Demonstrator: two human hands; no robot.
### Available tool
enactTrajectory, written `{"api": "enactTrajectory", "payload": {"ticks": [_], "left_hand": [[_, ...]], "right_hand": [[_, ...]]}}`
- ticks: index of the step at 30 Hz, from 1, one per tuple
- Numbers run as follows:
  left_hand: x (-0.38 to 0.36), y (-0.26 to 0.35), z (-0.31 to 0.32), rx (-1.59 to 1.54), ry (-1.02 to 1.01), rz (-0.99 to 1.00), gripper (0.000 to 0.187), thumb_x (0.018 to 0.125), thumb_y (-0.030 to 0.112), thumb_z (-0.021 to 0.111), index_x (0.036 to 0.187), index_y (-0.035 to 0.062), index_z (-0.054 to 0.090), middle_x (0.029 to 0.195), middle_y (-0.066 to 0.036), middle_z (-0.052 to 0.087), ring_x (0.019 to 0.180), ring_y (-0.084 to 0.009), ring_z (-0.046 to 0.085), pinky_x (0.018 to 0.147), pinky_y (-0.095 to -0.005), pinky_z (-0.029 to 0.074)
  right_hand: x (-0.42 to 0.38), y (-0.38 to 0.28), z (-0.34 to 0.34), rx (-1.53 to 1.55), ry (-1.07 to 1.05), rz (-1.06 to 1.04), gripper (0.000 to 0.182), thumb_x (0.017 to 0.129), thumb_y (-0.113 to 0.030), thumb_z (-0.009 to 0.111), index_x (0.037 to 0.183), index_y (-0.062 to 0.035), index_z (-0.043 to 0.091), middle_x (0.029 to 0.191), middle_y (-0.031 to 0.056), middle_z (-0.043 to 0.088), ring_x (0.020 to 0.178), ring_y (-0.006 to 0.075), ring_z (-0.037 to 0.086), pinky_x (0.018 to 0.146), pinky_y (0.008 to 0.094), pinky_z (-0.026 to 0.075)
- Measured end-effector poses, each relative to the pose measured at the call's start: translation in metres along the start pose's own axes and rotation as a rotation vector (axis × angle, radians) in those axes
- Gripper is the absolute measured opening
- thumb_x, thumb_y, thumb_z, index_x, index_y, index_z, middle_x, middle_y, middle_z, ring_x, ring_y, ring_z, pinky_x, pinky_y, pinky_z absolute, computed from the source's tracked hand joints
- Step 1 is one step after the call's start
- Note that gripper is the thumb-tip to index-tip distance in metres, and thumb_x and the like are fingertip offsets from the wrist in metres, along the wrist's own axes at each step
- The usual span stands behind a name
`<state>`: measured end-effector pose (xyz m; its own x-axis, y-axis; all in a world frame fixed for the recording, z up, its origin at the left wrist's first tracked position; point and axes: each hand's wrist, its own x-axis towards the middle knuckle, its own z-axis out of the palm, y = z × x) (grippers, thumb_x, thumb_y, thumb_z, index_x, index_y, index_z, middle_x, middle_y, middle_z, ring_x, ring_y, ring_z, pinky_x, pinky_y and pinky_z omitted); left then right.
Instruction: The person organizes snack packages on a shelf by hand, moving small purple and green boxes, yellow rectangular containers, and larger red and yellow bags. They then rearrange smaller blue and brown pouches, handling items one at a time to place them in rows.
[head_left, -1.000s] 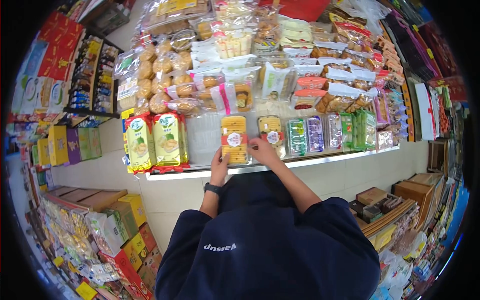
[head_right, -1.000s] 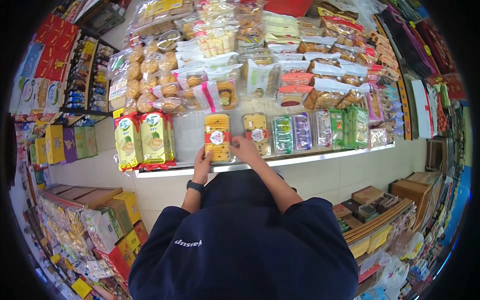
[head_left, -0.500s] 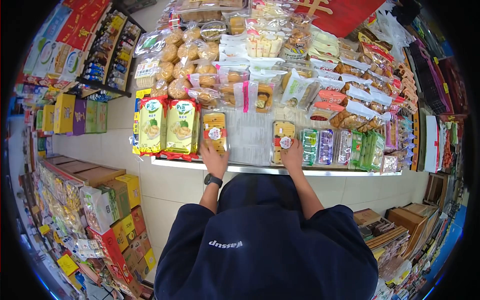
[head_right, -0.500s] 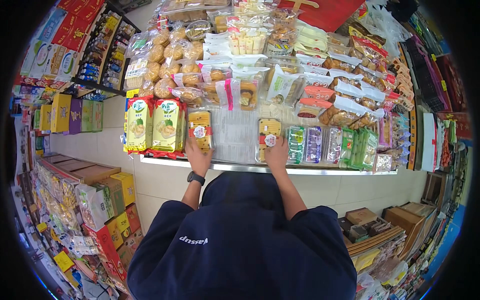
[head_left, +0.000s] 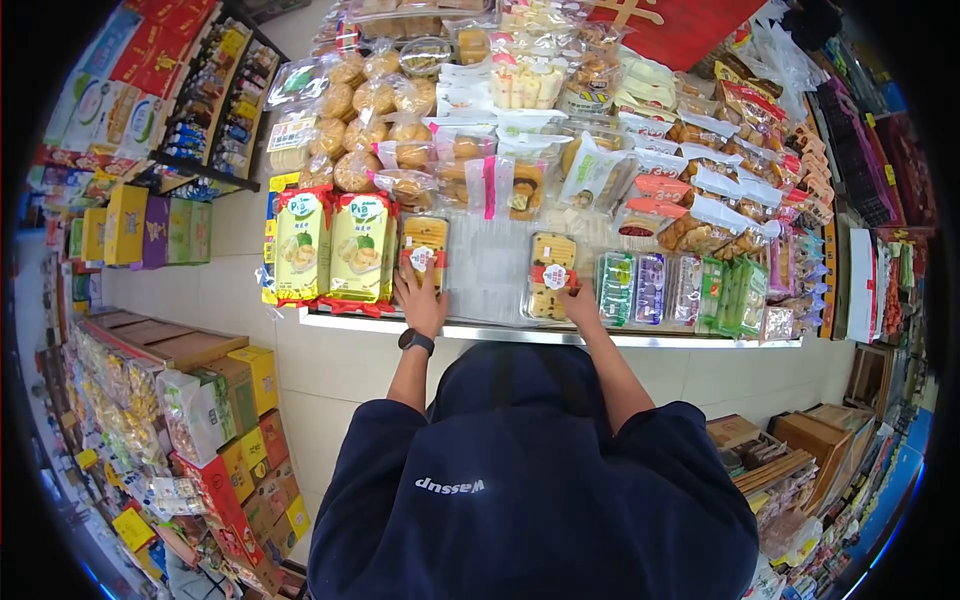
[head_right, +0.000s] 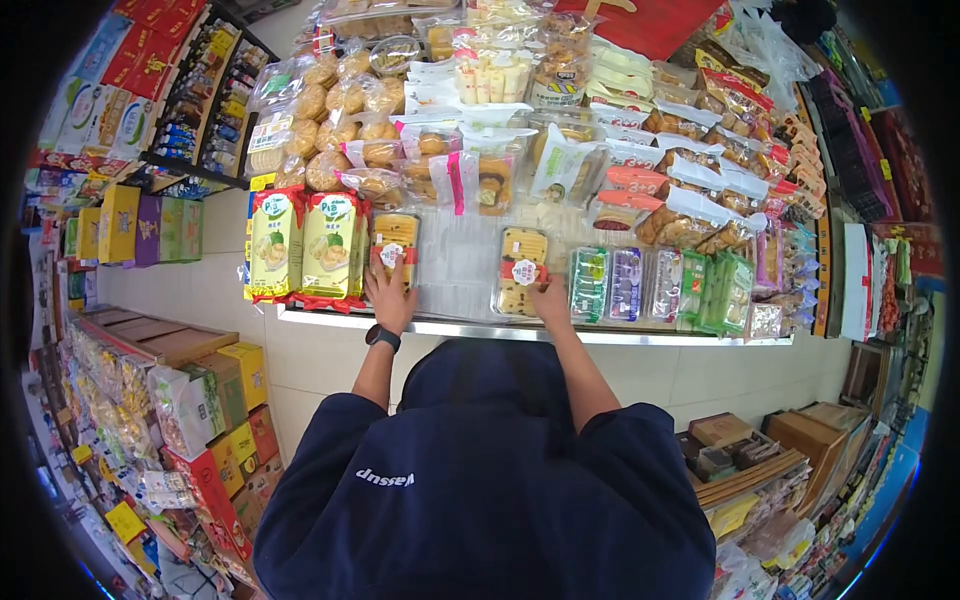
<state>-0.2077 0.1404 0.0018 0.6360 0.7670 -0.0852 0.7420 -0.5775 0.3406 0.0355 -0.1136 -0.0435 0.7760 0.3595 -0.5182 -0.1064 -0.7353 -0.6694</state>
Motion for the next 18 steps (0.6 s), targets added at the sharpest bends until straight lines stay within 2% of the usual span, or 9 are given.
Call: {"api": "enactTrajectory", "payload": {"ticks": [1, 4, 7, 10, 13, 14, 16, 18], "left_hand": [[0.001, -0.001, -0.001, -0.016, -0.009, -0.004, 0.081, 0.078, 0.022, 0.075, 0.152, 0.0225, 0.042, 0.164, -0.024, 0.014, 0.143, -0.0543, 0.020, 0.114, -0.0669, 0.021], [0.001, -0.002, -0.003, -0.043, -0.013, 0.003, 0.081, 0.078, 0.022, 0.076, 0.152, 0.0232, 0.042, 0.164, -0.023, 0.012, 0.144, -0.0537, 0.019, 0.115, -0.0665, 0.021], [0.002, -0.006, 0.001, -0.040, 0.015, 0.039, 0.082, 0.079, 0.026, 0.076, 0.153, 0.0232, 0.041, 0.165, -0.023, 0.012, 0.144, -0.0544, 0.018, 0.114, -0.0674, 0.021], [0.001, -0.006, -0.001, -0.037, 0.018, 0.057, 0.080, 0.078, 0.024, 0.077, 0.151, 0.0236, 0.043, 0.163, -0.025, 0.013, 0.145, -0.0534, 0.016, 0.115, -0.0657, 0.021], [0.001, -0.005, -0.004, -0.047, 0.031, 0.073, 0.079, 0.078, 0.024, 0.077, 0.150, 0.0236, 0.045, 0.163, -0.026, 0.015, 0.146, -0.0527, 0.016, 0.116, -0.0642, 0.021], [0.000, -0.006, -0.004, -0.050, 0.039, 0.079, 0.079, 0.078, 0.024, 0.078, 0.150, 0.0235, 0.045, 0.163, -0.026, 0.015, 0.146, -0.0525, 0.016, 0.116, -0.0638, 0.021], [0.000, -0.006, -0.004, -0.049, 0.028, 0.073, 0.079, 0.078, 0.025, 0.078, 0.150, 0.0234, 0.046, 0.163, -0.026, 0.015, 0.146, -0.0524, 0.016, 0.116, -0.0633, 0.021], [0.001, -0.005, -0.006, -0.057, 0.020, 0.074, 0.078, 0.078, 0.026, 0.078, 0.149, 0.0233, 0.046, 0.163, -0.026, 0.015, 0.146, -0.0522, 0.017, 0.116, -0.0631, 0.020]], "right_hand": [[-0.004, -0.002, 0.002, 0.068, 0.005, 0.013, 0.053, 0.083, -0.017, 0.077, 0.125, 0.0031, 0.050, 0.106, 0.0121, 0.064, 0.093, 0.0199, 0.063, 0.084, 0.0338, 0.051], [-0.003, 0.003, 0.009, 0.123, -0.033, -0.046, 0.056, 0.084, -0.016, 0.077, 0.128, 0.0034, 0.048, 0.106, 0.0134, 0.064, 0.094, 0.0213, 0.064, 0.084, 0.0351, 0.052], [0.001, 0.006, 0.022, 0.076, 0.050, -0.069, 0.059, 0.084, -0.014, 0.077, 0.131, 0.0035, 0.046, 0.107, 0.0141, 0.064, 0.096, 0.0215, 0.064, 0.086, 0.0350, 0.052], [-0.014, -0.015, 0.015, -0.132, 0.160, 0.002, 0.067, 0.076, -0.020, 0.084, 0.127, 0.0070, 0.049, 0.118, 0.0241, 0.062, 0.111, 0.0324, 0.062, 0.097, 0.0400, 0.049], [0.009, 0.014, 0.026, 0.005, 0.108, -0.056, 0.071, 0.076, -0.023, 0.084, 0.130, 0.0076, 0.049, 0.120, 0.0235, 0.063, 0.111, 0.0313, 0.064, 0.096, 0.0383, 0.051], [0.008, 0.016, 0.025, 0.071, 0.054, -0.013, 0.071, 0.076, -0.023, 0.084, 0.130, 0.0079, 0.050, 0.119, 0.0226, 0.064, 0.109, 0.0301, 0.065, 0.094, 0.0374, 0.051], [-0.013, -0.021, 0.010, 0.206, -0.050, 0.072, 0.071, 0.076, -0.023, 0.085, 0.130, 0.0084, 0.052, 0.117, 0.0209, 0.066, 0.105, 0.0278, 0.066, 0.090, 0.0358, 0.052], [-0.009, -0.024, 0.010, 0.258, -0.125, 0.123, 0.066, 0.076, -0.022, 0.085, 0.126, 0.0082, 0.056, 0.112, 0.0181, 0.068, 0.102, 0.0254, 0.067, 0.088, 0.0346, 0.053]]}}
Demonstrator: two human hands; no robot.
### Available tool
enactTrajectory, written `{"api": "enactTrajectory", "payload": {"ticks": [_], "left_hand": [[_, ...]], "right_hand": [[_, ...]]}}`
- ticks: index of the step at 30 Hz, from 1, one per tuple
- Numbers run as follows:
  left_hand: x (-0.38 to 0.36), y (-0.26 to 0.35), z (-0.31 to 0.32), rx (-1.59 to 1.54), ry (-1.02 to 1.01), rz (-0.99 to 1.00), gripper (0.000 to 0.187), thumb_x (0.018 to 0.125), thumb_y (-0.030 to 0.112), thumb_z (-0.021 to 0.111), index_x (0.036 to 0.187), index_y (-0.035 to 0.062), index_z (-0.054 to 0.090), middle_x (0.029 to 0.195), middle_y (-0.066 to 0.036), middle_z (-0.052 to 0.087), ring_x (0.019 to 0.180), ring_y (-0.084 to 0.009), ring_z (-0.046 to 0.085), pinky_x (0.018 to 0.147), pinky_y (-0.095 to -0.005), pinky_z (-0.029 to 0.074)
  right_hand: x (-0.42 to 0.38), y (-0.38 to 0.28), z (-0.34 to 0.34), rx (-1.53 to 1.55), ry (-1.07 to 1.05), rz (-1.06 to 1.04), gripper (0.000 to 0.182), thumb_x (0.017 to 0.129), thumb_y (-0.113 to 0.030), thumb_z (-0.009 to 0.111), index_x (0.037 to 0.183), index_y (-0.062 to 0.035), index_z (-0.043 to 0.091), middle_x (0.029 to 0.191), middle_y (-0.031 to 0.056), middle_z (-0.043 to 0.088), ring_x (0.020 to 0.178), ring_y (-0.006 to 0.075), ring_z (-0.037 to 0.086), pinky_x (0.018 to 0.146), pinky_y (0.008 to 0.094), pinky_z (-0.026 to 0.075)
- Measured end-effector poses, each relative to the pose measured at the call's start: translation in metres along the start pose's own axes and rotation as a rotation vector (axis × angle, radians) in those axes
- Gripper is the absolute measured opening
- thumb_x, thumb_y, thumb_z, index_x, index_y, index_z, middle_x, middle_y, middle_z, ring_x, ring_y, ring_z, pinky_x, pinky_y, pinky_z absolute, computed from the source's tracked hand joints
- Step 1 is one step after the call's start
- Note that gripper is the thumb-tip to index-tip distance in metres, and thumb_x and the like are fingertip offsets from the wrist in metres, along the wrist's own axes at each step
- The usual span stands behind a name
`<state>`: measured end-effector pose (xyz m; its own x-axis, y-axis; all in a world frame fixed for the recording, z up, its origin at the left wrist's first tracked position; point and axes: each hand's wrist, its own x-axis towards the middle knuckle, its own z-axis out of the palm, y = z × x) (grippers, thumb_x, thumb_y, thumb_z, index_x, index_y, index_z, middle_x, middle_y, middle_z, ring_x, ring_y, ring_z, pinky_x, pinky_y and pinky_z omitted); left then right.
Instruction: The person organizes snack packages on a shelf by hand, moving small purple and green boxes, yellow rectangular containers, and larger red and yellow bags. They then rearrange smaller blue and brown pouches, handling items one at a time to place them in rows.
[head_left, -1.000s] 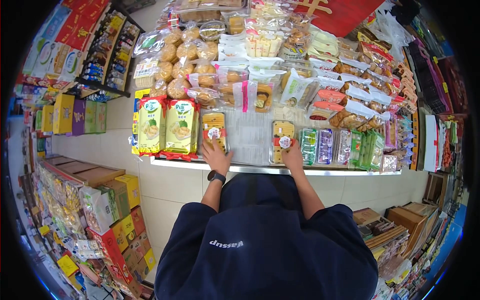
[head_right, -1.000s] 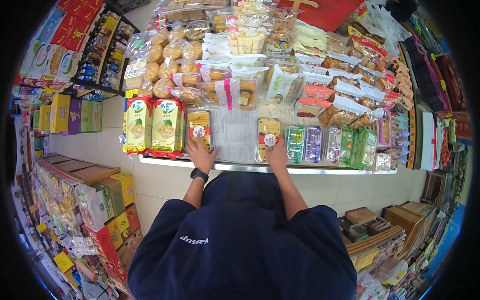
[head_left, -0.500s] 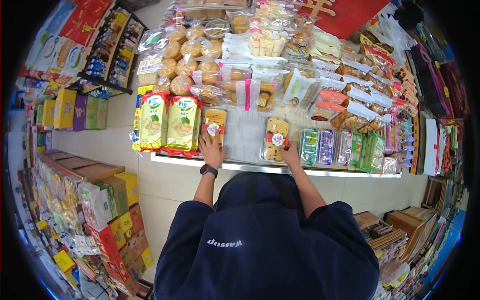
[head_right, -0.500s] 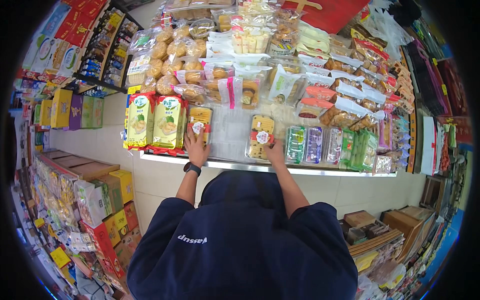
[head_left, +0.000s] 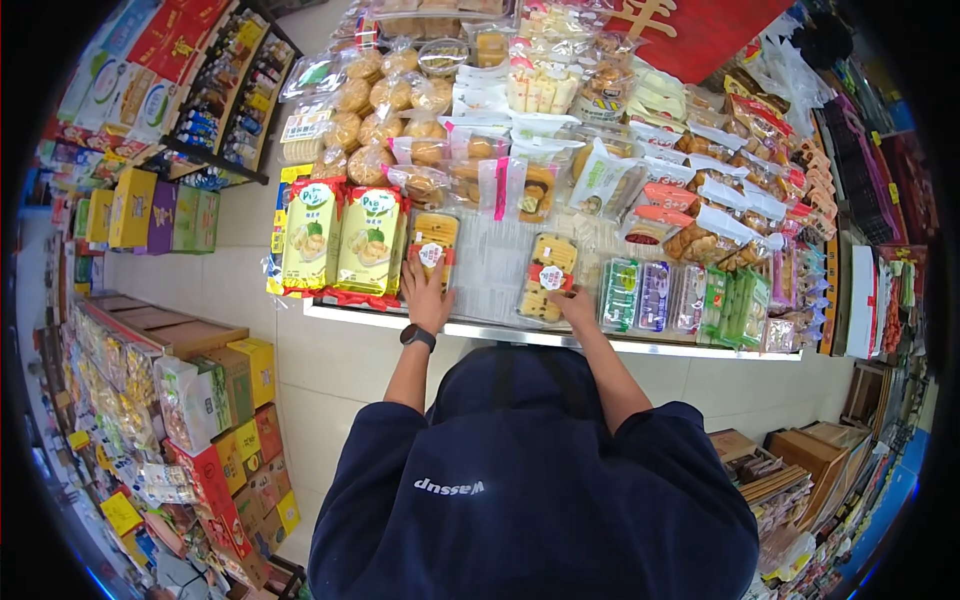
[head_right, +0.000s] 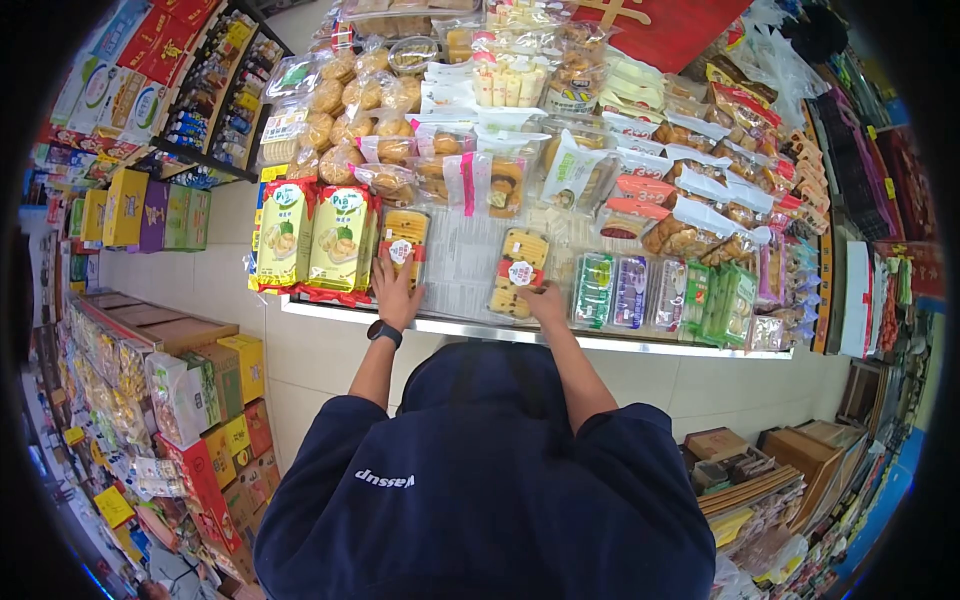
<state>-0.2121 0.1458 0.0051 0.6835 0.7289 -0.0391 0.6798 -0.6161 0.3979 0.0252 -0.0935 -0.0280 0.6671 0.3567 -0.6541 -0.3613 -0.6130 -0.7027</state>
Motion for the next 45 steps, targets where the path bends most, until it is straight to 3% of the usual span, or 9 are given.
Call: {"api": "enactTrajectory", "payload": {"ticks": [7, 11, 17, 24, 30, 38, 39, 42, 45], "left_hand": [[-0.002, 0.002, -0.002, -0.021, -0.002, 0.010, 0.076, 0.079, 0.028, 0.078, 0.149, 0.0227, 0.047, 0.163, -0.023, 0.019, 0.145, -0.0521, 0.017, 0.116, -0.0625, 0.020], [-0.003, 0.001, -0.004, -0.048, 0.020, 0.033, 0.079, 0.079, 0.028, 0.078, 0.150, 0.0218, 0.045, 0.162, -0.023, 0.021, 0.146, -0.0514, 0.018, 0.117, -0.0624, 0.020], [-0.010, 0.000, -0.011, -0.253, 0.132, -0.003, 0.079, 0.086, 0.030, 0.073, 0.148, -0.0040, 0.037, 0.158, -0.029, 0.026, 0.145, -0.0496, 0.023, 0.119, -0.0562, 0.020], [-0.050, 0.020, -0.032, -0.883, 0.354, -0.517, 0.053, 0.105, 0.027, 0.047, 0.141, -0.0112, 0.040, 0.144, -0.029, 0.046, 0.132, -0.0383, 0.047, 0.111, -0.0447, 0.036], [-0.064, -0.008, -0.018, -1.377, 0.247, -0.793, 0.066, 0.107, 0.035, 0.047, 0.153, -0.0054, 0.022, 0.142, -0.021, 0.044, 0.128, -0.0316, 0.053, 0.106, -0.0411, 0.048], [-0.054, -0.003, -0.011, -1.563, 0.161, -0.916, 0.057, 0.103, 0.030, 0.055, 0.143, -0.0058, 0.034, 0.131, -0.017, 0.049, 0.119, -0.0300, 0.057, 0.099, -0.0390, 0.052], [-0.053, -0.008, -0.006, -1.594, 0.111, -0.918, 0.059, 0.103, 0.030, 0.057, 0.144, -0.0056, 0.033, 0.129, -0.016, 0.051, 0.116, -0.0286, 0.058, 0.097, -0.0388, 0.052], [-0.044, -0.017, 0.007, -1.646, -0.042, -0.911, 0.045, 0.101, 0.032, 0.059, 0.126, -0.0047, 0.049, 0.114, -0.013, 0.053, 0.108, -0.0280, 0.059, 0.093, -0.0398, 0.053], [-0.034, -0.013, 0.008, -1.594, -0.056, -0.981, 0.049, 0.104, 0.039, 0.055, 0.121, -0.0062, 0.049, 0.112, -0.013, 0.049, 0.117, -0.0325, 0.057, 0.097, -0.0442, 0.053]], "right_hand": [[-0.007, -0.013, 0.004, 0.112, -0.111, 0.118, 0.056, 0.075, -0.020, 0.086, 0.118, 0.0067, 0.062, 0.105, 0.0124, 0.069, 0.092, 0.0195, 0.066, 0.079, 0.0325, 0.053], [-0.027, -0.030, 0.006, 0.084, -0.168, 0.134, 0.043, 0.082, -0.022, 0.082, 0.117, -0.0051, 0.064, 0.107, 0.0032, 0.067, 0.096, 0.0137, 0.062, 0.081, 0.0305, 0.049], [-0.049, -0.071, 0.022, 0.076, -0.379, 0.086, 0.048, 0.083, -0.024, 0.081, 0.124, -0.0047, 0.063, 0.116, 0.0054, 0.067, 0.106, 0.0177, 0.063, 0.094, 0.0382, 0.049], [-0.022, -0.124, 0.150, -0.049, -0.527, -0.061, 0.049, 0.082, -0.025, 0.082, 0.120, 0.0013, 0.065, 0.109, 0.0092, 0.071, 0.097, 0.0194, 0.067, 0.082, 0.0345, 0.054], [-0.023, -0.131, 0.194, -0.079, -0.485, -0.086, 0.048, 0.079, -0.022, 0.082, 0.116, 0.0056, 0.068, 0.103, 0.0129, 0.074, 0.091, 0.0191, 0.069, 0.082, 0.0347, 0.053], [-0.013, -0.101, 0.177, -0.256, -0.246, -0.236, 0.069, 0.082, -0.036, 0.080, 0.131, 0.0083, 0.058, 0.118, 0.0212, 0.069, 0.104, 0.0271, 0.069, 0.093, 0.0348, 0.051], [-0.008, -0.100, 0.159, -0.278, -0.354, -0.228, 0.075, 0.081, -0.040, 0.080, 0.133, 0.0073, 0.053, 0.126, 0.0194, 0.064, 0.113, 0.0271, 0.064, 0.091, 0.0366, 0.053], [-0.024, -0.102, 0.090, -0.228, -0.451, -0.216, 0.068, 0.083, -0.038, 0.079, 0.132, 0.0026, 0.056, 0.128, 0.0194, 0.063, 0.117, 0.0274, 0.062, 0.095, 0.0384, 0.050], [-0.045, -0.082, 0.015, -0.191, -0.269, -0.290, 0.056, 0.084, -0.031, 0.077, 0.127, -0.0009, 0.060, 0.124, 0.0190, 0.062, 0.117, 0.0303, 0.060, 0.099, 0.0422, 0.048]]}}
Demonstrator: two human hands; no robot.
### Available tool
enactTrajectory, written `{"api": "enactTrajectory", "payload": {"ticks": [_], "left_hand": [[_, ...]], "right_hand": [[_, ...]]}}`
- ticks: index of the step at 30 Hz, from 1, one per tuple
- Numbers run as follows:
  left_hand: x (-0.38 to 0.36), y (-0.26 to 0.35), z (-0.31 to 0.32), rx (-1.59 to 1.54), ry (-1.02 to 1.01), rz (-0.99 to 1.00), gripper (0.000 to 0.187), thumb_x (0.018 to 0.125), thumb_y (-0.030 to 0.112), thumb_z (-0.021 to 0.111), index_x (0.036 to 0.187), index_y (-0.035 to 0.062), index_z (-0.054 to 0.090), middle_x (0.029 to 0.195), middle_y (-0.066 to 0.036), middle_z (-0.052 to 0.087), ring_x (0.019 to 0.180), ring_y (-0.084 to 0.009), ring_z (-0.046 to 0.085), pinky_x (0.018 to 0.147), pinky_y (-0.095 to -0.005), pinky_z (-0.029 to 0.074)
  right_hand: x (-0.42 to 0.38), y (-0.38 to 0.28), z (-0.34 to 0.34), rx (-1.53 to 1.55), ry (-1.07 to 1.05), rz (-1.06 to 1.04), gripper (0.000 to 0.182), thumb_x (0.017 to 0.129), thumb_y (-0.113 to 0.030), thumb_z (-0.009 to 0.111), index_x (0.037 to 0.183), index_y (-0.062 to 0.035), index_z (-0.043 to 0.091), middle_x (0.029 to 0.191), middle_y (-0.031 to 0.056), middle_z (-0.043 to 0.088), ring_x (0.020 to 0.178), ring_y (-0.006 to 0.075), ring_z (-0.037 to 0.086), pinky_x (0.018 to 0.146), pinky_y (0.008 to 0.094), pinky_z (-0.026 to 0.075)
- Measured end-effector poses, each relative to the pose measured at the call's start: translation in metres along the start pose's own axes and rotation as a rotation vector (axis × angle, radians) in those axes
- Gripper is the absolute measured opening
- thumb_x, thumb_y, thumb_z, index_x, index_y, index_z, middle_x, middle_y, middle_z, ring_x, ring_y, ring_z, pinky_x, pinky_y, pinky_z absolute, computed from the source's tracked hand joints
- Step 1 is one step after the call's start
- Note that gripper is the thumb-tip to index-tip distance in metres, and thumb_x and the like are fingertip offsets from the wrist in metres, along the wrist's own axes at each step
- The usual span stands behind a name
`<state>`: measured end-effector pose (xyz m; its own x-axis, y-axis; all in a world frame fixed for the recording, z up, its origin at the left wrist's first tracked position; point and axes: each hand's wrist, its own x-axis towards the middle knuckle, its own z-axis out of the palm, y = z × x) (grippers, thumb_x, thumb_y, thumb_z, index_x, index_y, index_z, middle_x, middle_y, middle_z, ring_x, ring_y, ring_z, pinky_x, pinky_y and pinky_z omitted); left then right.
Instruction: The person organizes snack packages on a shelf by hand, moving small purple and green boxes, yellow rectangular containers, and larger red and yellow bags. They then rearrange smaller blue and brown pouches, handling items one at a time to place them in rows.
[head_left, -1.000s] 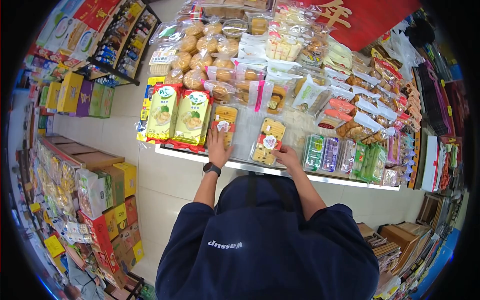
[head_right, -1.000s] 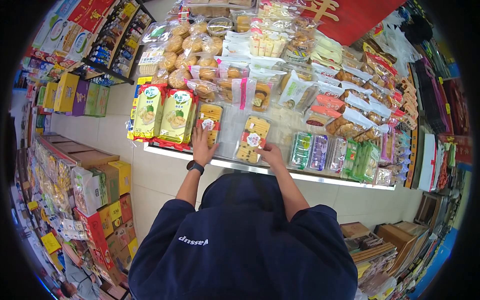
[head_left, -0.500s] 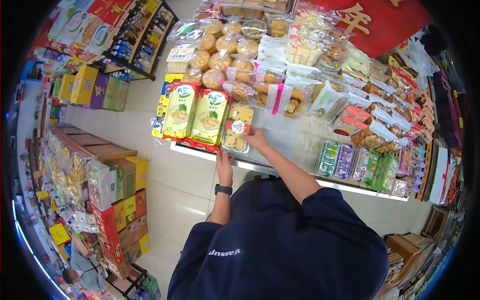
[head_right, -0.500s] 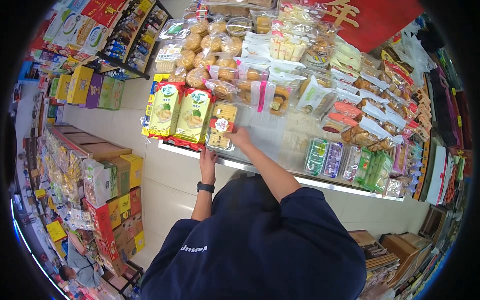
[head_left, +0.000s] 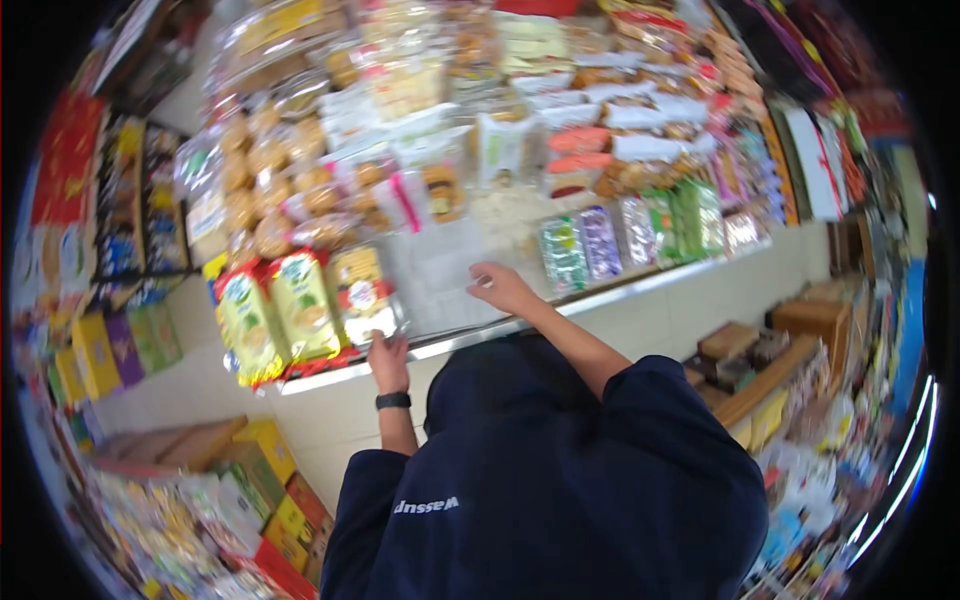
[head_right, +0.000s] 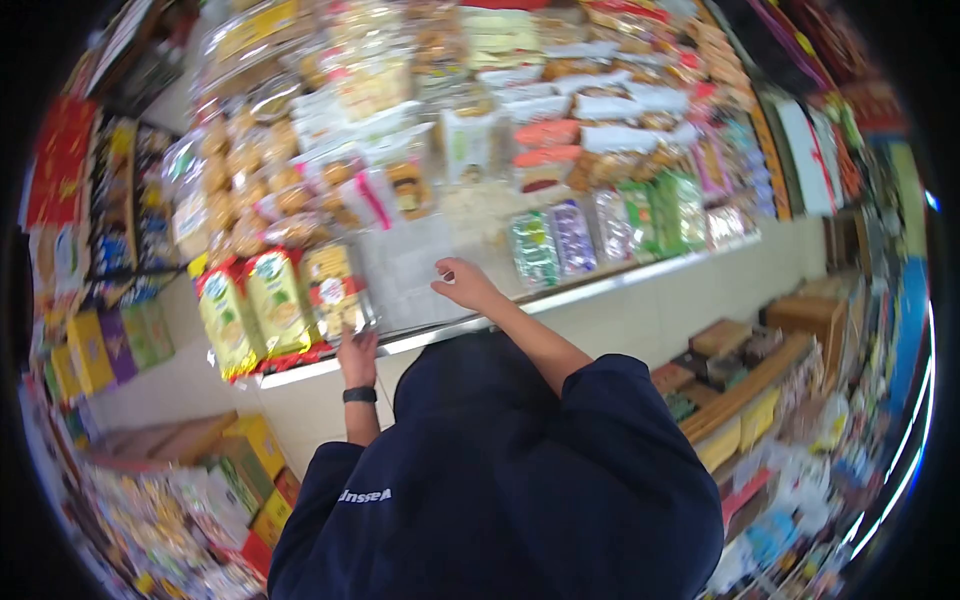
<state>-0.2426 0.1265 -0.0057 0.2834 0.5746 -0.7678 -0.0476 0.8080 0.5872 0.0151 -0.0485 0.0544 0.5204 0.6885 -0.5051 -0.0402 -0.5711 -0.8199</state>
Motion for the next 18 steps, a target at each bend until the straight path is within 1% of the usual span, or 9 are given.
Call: {"api": "enactTrajectory", "payload": {"ticks": [3, 6, 9, 10, 13, 14, 17, 18], "left_hand": [[-0.009, 0.007, 0.011, -0.019, 0.007, -0.001, 0.047, 0.104, 0.039, 0.054, 0.122, -0.0036, 0.050, 0.107, -0.014, 0.055, 0.102, -0.0286, 0.059, 0.097, -0.0441, 0.053], [-0.006, 0.004, 0.013, -0.004, 0.027, 0.004, 0.050, 0.103, 0.040, 0.055, 0.126, -0.0036, 0.049, 0.114, -0.017, 0.055, 0.103, -0.0281, 0.059, 0.098, -0.0440, 0.053], [-0.005, 0.006, 0.011, 0.001, 0.018, 0.001, 0.052, 0.103, 0.041, 0.056, 0.129, -0.0036, 0.048, 0.117, -0.018, 0.054, 0.106, -0.0286, 0.059, 0.100, -0.0438, 0.052], [-0.006, 0.007, 0.013, 0.003, 0.009, -0.001, 0.053, 0.103, 0.041, 0.055, 0.131, -0.0037, 0.046, 0.119, -0.019, 0.054, 0.107, -0.0290, 0.059, 0.100, -0.0437, 0.052], [-0.011, 0.010, 0.008, 0.034, -0.009, -0.008, 0.059, 0.103, 0.042, 0.056, 0.137, -0.0044, 0.042, 0.127, -0.023, 0.052, 0.116, -0.0313, 0.058, 0.104, -0.0429, 0.050], [-0.012, 0.010, 0.006, 0.039, -0.011, -0.005, 0.061, 0.103, 0.042, 0.056, 0.139, -0.0046, 0.040, 0.130, -0.024, 0.051, 0.119, -0.0323, 0.057, 0.105, -0.0425, 0.050], [-0.022, 0.010, -0.005, 0.042, -0.051, -0.082, 0.065, 0.103, 0.040, 0.055, 0.145, -0.0061, 0.034, 0.142, -0.028, 0.046, 0.128, -0.0346, 0.054, 0.107, -0.0410, 0.048], [-0.029, 0.009, -0.006, 0.068, -0.089, -0.093, 0.063, 0.104, 0.037, 0.053, 0.144, -0.0077, 0.035, 0.145, -0.030, 0.044, 0.129, -0.0351, 0.054, 0.107, -0.0400, 0.049]], "right_hand": [[-0.039, 0.043, -0.042, -0.437, 0.556, -0.088, 0.057, 0.078, -0.026, 0.078, 0.124, 0.0014, 0.059, 0.123, 0.0211, 0.059, 0.115, 0.0356, 0.058, 0.099, 0.0452, 0.047], [-0.063, 0.060, -0.071, -0.564, 0.805, 0.061, 0.069, 0.072, -0.026, 0.080, 0.128, 0.0033, 0.053, 0.126, 0.0240, 0.054, 0.116, 0.0417, 0.054, 0.100, 0.0480, 0.045], [-0.060, 0.069, -0.077, -0.646, 0.764, 0.201, 0.089, 0.067, -0.027, 0.085, 0.138, 0.0026, 0.041, 0.125, 0.0239, 0.050, 0.118, 0.0411, 0.051, 0.100, 0.0480, 0.045], [-0.055, 0.070, -0.076, -0.691, 0.776, 0.196, 0.095, 0.065, -0.027, 0.086, 0.141, 0.0019, 0.038, 0.123, 0.0242, 0.051, 0.117, 0.0412, 0.052, 0.098, 0.0479, 0.047], [-0.041, 0.066, -0.072, -0.652, 0.739, 0.320, 0.094, 0.065, -0.026, 0.086, 0.140, 0.0028, 0.038, 0.122, 0.0245, 0.051, 0.116, 0.0409, 0.052, 0.096, 0.0473, 0.048], [-0.040, 0.065, -0.071, -0.666, 0.750, 0.316, 0.097, 0.065, -0.027, 0.086, 0.142, 0.0032, 0.036, 0.119, 0.0239, 0.051, 0.114, 0.0417, 0.053, 0.095, 0.0483, 0.048], [-0.040, 0.038, -0.058, -0.613, 0.731, 0.279, 0.101, 0.065, -0.027, 0.086, 0.144, 0.0049, 0.032, 0.118, 0.0239, 0.052, 0.110, 0.0430, 0.055, 0.096, 0.0488, 0.048], [-0.034, 0.038, -0.050, -0.561, 0.654, 0.251, 0.106, 0.066, -0.034, 0.085, 0.146, 0.0066, 0.029, 0.122, 0.0287, 0.052, 0.114, 0.0453, 0.055, 0.098, 0.0494, 0.048]]}}
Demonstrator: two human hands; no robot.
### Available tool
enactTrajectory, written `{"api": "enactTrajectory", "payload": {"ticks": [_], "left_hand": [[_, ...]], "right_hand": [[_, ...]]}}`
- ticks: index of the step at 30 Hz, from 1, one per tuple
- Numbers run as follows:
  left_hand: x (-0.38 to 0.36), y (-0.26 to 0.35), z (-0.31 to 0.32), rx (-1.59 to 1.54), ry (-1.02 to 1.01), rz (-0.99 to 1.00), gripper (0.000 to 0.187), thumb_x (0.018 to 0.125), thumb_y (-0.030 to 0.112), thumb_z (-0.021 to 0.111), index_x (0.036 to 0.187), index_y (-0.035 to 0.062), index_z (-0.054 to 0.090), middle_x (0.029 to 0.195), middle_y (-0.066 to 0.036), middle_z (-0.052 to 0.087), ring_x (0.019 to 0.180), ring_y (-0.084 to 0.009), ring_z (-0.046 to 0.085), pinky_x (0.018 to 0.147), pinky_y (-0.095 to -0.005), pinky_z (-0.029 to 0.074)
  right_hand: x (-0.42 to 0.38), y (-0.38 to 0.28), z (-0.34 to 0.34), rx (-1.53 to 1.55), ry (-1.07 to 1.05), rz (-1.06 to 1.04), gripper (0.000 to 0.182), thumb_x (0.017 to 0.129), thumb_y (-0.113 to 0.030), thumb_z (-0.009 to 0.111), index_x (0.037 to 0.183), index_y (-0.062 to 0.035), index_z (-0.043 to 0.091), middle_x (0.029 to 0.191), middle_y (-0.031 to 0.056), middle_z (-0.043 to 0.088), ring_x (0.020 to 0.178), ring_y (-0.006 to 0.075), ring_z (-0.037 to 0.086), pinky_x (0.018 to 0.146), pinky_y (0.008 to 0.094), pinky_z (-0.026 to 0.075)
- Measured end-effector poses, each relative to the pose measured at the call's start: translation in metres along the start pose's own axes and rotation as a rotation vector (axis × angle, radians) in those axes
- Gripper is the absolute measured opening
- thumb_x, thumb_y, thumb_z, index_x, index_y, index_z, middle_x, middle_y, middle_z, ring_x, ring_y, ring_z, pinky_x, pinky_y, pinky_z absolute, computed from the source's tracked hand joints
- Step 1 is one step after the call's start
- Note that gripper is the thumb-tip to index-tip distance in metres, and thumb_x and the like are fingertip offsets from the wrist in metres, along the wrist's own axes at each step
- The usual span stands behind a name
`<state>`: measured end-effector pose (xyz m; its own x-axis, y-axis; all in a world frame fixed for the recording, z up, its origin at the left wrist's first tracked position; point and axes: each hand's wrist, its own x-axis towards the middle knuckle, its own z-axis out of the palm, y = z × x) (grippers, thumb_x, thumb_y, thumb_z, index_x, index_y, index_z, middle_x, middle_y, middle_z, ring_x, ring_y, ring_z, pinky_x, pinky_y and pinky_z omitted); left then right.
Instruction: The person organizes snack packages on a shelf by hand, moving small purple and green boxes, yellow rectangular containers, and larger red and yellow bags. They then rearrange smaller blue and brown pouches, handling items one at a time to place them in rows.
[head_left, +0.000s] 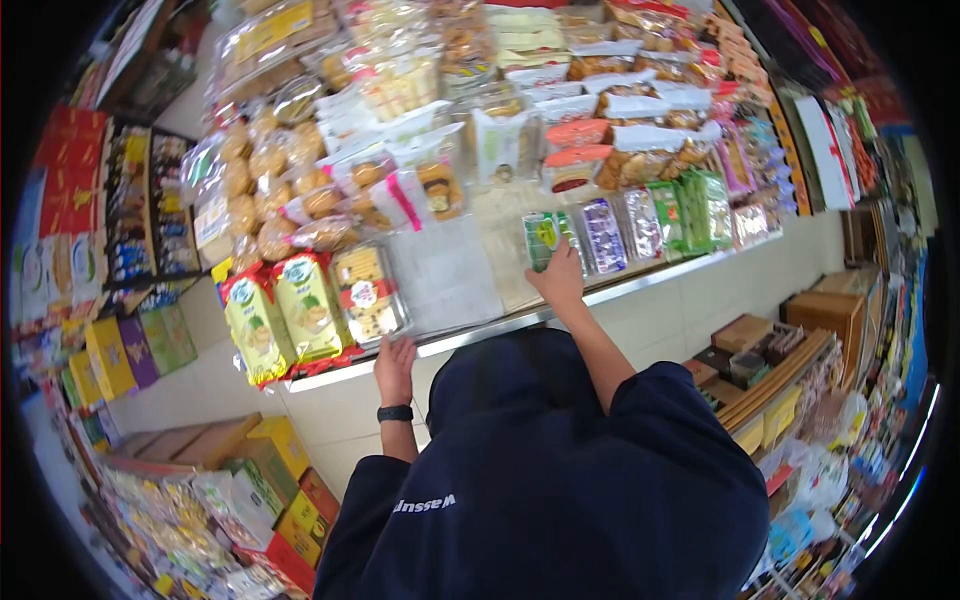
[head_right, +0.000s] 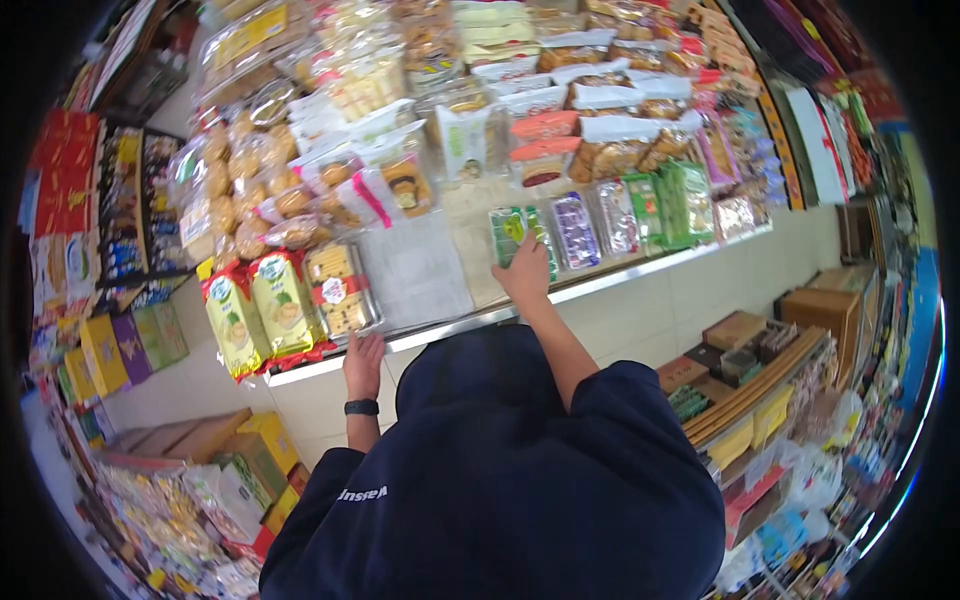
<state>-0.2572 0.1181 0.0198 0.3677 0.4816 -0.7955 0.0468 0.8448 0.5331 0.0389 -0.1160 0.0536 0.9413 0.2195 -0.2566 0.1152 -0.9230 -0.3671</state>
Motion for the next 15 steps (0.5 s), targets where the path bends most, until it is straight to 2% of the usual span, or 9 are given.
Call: {"api": "enactTrajectory", "payload": {"ticks": [3, 5, 9, 12, 15], "left_hand": [[-0.019, -0.006, 0.014, 0.088, -0.117, -0.055, 0.054, 0.104, 0.029, 0.055, 0.138, -0.0097, 0.042, 0.135, -0.027, 0.055, 0.122, -0.0337, 0.060, 0.104, -0.0399, 0.051], [-0.028, -0.010, 0.029, 0.148, -0.174, -0.089, 0.048, 0.104, 0.025, 0.050, 0.135, -0.0104, 0.043, 0.136, -0.025, 0.055, 0.124, -0.0335, 0.059, 0.106, -0.0411, 0.049], [-0.023, -0.025, 0.049, 0.196, -0.245, -0.098, 0.050, 0.104, 0.020, 0.051, 0.145, -0.0061, 0.038, 0.140, -0.023, 0.053, 0.124, -0.0332, 0.059, 0.107, -0.0412, 0.048], [-0.016, -0.027, 0.061, 0.067, -0.217, -0.108, 0.053, 0.103, 0.017, 0.054, 0.147, -0.0045, 0.036, 0.143, -0.021, 0.051, 0.122, -0.0318, 0.059, 0.104, -0.0388, 0.050], [-0.002, -0.025, 0.066, 0.053, -0.196, -0.097, 0.062, 0.104, 0.019, 0.052, 0.154, -0.0035, 0.022, 0.148, -0.021, 0.046, 0.128, -0.0325, 0.053, 0.108, -0.0400, 0.047]], "right_hand": [[-0.012, -0.052, 0.021, 0.052, -0.128, -0.157, 0.107, 0.068, -0.039, 0.084, 0.146, 0.0072, 0.027, 0.124, 0.0303, 0.051, 0.117, 0.0450, 0.054, 0.099, 0.0489, 0.047], [-0.017, -0.087, 0.047, 0.051, -0.239, -0.199, 0.109, 0.068, -0.042, 0.084, 0.147, 0.0072, 0.027, 0.125, 0.0308, 0.051, 0.117, 0.0441, 0.054, 0.100, 0.0488, 0.047], [-0.020, -0.145, 0.090, 0.066, -0.370, -0.268, 0.112, 0.068, -0.043, 0.085, 0.148, 0.0070, 0.024, 0.129, 0.0325, 0.048, 0.118, 0.0442, 0.054, 0.099, 0.0485, 0.048], [-0.022, -0.172, 0.115, 0.133, -0.355, -0.234, 0.113, 0.068, -0.042, 0.085, 0.149, 0.0064, 0.021, 0.131, 0.0342, 0.045, 0.117, 0.0459, 0.054, 0.097, 0.0486, 0.049], [-0.023, -0.178, 0.129, 0.069, -0.263, -0.296, 0.111, 0.070, -0.041, 0.084, 0.149, 0.0054, 0.022, 0.131, 0.0334, 0.044, 0.116, 0.0479, 0.054, 0.096, 0.0488, 0.049]]}}
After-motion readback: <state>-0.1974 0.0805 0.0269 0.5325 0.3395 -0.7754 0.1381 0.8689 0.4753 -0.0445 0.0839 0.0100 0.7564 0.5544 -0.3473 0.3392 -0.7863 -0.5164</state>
